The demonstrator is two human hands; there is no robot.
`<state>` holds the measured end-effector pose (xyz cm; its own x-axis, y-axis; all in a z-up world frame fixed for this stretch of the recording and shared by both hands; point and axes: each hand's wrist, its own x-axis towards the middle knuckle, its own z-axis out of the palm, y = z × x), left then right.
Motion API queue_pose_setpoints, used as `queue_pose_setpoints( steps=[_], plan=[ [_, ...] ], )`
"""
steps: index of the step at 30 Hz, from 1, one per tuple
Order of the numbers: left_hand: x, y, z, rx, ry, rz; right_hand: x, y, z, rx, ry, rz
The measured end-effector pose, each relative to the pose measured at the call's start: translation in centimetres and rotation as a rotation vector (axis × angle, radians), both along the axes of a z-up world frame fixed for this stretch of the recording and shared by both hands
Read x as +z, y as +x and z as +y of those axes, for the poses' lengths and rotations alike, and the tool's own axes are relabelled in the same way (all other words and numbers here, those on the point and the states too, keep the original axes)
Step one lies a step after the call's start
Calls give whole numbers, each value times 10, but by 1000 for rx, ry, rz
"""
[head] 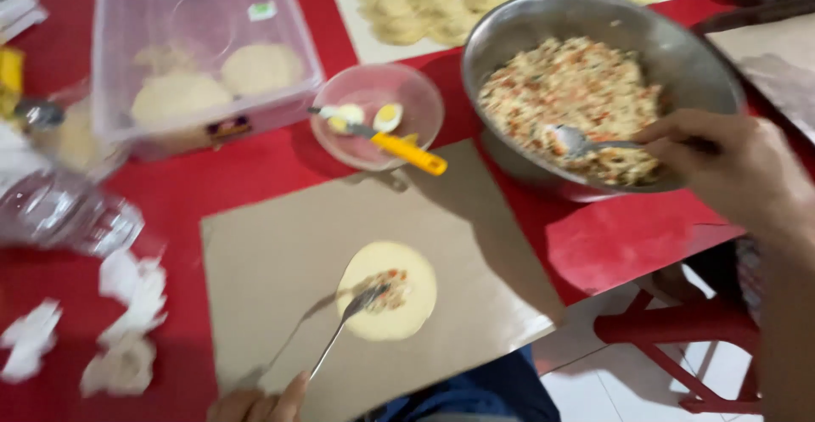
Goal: The person prepares dumplings by placing a circular dough wrapper on a cutting board, adding a spoonful of filling, and placing a slice of boiled egg on top. They then fold the wrapper into a half-moon shape and seal the edges by hand.
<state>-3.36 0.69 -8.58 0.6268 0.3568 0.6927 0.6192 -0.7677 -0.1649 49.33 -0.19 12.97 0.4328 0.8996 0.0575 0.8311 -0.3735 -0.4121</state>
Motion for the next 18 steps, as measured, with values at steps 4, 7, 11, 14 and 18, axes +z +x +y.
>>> queue_pose_setpoints(
  steps=[4, 7, 11, 14, 18],
  plan=[
    [58, 23, -16, 37, 48, -286, -33, -21, -9, 307, 318, -26],
    [66, 20, -23, 49, -23, -275, -46, -65, -13, 446, 366, -208],
    [78, 27, -20, 0, 28, -251, -72, -118, -10, 633, 483, -428],
    [87, 31, -16, -61, 22, -181, -83, -145, -11, 694, 616, -399],
    [97, 37, -8, -76, 100, -104, -88, -159, -14, 704, 641, -429]
  ],
)
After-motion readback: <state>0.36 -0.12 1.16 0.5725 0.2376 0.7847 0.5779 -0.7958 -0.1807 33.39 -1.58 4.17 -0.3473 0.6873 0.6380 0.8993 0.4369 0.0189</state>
